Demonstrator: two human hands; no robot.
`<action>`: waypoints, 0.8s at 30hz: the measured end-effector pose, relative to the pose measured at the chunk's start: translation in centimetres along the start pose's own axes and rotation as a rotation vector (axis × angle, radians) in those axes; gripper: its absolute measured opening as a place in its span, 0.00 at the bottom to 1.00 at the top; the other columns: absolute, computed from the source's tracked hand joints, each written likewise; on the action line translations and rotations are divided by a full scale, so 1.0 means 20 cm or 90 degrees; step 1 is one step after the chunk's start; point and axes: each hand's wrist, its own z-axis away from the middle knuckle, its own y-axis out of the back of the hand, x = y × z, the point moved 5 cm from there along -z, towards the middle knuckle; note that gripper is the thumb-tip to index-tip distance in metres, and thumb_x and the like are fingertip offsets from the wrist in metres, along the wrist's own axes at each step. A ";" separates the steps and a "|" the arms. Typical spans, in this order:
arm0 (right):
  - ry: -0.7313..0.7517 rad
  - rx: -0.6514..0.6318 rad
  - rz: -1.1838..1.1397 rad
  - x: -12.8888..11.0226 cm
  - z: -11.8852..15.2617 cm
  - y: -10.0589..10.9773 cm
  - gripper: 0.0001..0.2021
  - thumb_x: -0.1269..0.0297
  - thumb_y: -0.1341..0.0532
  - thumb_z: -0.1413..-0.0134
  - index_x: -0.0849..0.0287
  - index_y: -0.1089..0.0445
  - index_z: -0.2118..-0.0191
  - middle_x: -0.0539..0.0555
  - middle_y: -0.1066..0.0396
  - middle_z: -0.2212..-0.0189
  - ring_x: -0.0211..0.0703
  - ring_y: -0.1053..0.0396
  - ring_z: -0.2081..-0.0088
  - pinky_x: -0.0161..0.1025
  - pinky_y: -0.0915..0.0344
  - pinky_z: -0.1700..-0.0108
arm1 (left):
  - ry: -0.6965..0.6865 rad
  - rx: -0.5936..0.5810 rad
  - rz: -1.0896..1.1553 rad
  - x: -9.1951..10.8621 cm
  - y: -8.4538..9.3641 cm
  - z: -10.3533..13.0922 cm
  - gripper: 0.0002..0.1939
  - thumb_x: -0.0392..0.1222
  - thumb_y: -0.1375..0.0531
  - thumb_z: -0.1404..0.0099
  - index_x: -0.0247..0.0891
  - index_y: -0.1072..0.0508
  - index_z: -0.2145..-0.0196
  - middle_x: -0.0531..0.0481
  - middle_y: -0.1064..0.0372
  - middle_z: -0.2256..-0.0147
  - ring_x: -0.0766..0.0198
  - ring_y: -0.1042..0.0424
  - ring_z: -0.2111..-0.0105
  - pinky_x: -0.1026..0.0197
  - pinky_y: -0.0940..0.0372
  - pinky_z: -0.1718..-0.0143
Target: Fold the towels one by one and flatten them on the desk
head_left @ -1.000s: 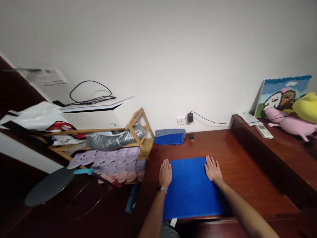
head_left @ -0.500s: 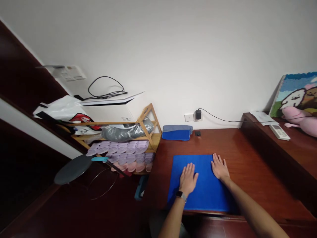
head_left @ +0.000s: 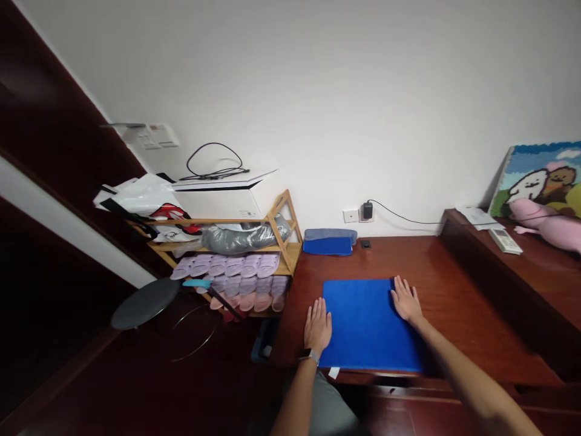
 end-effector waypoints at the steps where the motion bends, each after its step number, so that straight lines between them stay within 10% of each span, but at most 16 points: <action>1: 0.001 0.018 0.000 0.02 0.05 0.00 0.34 0.54 0.67 0.27 0.63 0.60 0.23 0.54 0.61 0.23 0.50 0.64 0.23 0.56 0.64 0.24 | 0.000 0.006 0.003 0.00 0.00 0.00 0.31 0.45 0.59 0.21 0.39 0.51 0.25 0.44 0.47 0.27 0.55 0.47 0.27 0.44 0.48 0.27; 13: 0.036 -0.002 0.021 0.05 0.46 -0.13 0.33 0.54 0.64 0.27 0.61 0.55 0.23 0.53 0.56 0.24 0.49 0.60 0.23 0.56 0.63 0.24 | -0.034 0.034 0.007 0.03 0.09 0.00 0.31 0.41 0.57 0.23 0.35 0.48 0.25 0.42 0.47 0.28 0.53 0.48 0.27 0.43 0.49 0.27; 16: 0.038 0.004 0.012 0.05 0.45 -0.12 0.33 0.54 0.63 0.28 0.60 0.55 0.23 0.52 0.55 0.24 0.50 0.60 0.23 0.56 0.63 0.24 | -0.080 0.049 0.030 0.28 0.15 0.03 0.31 0.40 0.58 0.22 0.35 0.50 0.25 0.41 0.49 0.27 0.53 0.51 0.26 0.42 0.50 0.26; 21: 0.050 -0.005 0.019 0.08 0.44 -0.16 0.34 0.54 0.61 0.29 0.60 0.53 0.23 0.53 0.54 0.24 0.50 0.62 0.23 0.57 0.63 0.24 | -0.295 -0.005 0.165 1.00 0.14 0.07 0.32 0.50 0.58 0.21 0.39 0.56 0.24 0.48 0.56 0.25 0.58 0.58 0.25 0.48 0.54 0.25; 24: 0.060 -0.002 0.024 0.09 0.45 -0.17 0.34 0.54 0.61 0.30 0.57 0.53 0.23 0.51 0.54 0.24 0.51 0.61 0.23 0.58 0.63 0.24 | -0.259 -0.062 0.199 1.10 0.07 0.04 0.33 0.54 0.61 0.20 0.39 0.53 0.24 0.47 0.53 0.26 0.58 0.54 0.25 0.48 0.52 0.25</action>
